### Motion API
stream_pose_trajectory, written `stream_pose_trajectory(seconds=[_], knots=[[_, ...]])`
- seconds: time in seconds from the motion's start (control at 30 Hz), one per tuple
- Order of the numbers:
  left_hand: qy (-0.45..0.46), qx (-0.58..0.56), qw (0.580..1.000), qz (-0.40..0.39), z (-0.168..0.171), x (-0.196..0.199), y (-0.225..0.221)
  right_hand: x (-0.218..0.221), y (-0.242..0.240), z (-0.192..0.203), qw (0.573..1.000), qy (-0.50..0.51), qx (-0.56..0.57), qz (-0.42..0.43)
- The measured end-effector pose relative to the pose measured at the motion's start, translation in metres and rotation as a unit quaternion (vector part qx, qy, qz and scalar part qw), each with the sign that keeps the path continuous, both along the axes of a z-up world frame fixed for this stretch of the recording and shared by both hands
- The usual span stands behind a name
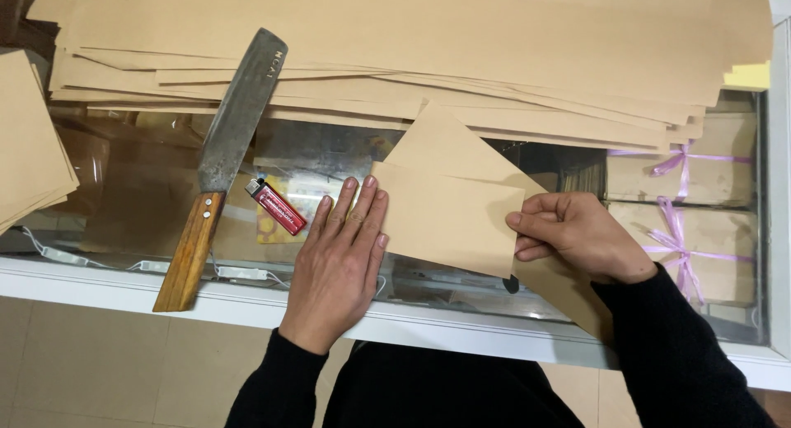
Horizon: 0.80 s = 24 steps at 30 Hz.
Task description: Folding and cutting brown paper strips into smaller sections using a large knife on a glass counter.
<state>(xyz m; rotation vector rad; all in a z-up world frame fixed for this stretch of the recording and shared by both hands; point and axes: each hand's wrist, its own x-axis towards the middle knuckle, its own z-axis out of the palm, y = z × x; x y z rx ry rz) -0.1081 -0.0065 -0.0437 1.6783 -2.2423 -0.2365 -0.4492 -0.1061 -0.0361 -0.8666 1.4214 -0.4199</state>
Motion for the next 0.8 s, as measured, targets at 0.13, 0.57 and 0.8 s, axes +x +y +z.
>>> stream_pose_trajectory(seconds=[0.13, 0.57, 0.8], knots=[[-0.002, -0.007, 1.0, 0.003, -0.001, 0.0, 0.0, 0.001, -0.001, 0.002, 1.0, 0.013, -0.002, 0.006], [-0.058, -0.04, 0.997, -0.011, 0.006, 0.001, -0.001, 0.046, 0.01, 0.051, 0.826, 0.418, -0.336, 0.172], [-0.059, -0.043, 0.997, -0.015, 0.007, 0.002, -0.003, 0.122, 0.02, 0.032, 0.746, 0.182, -0.523, 0.369]])
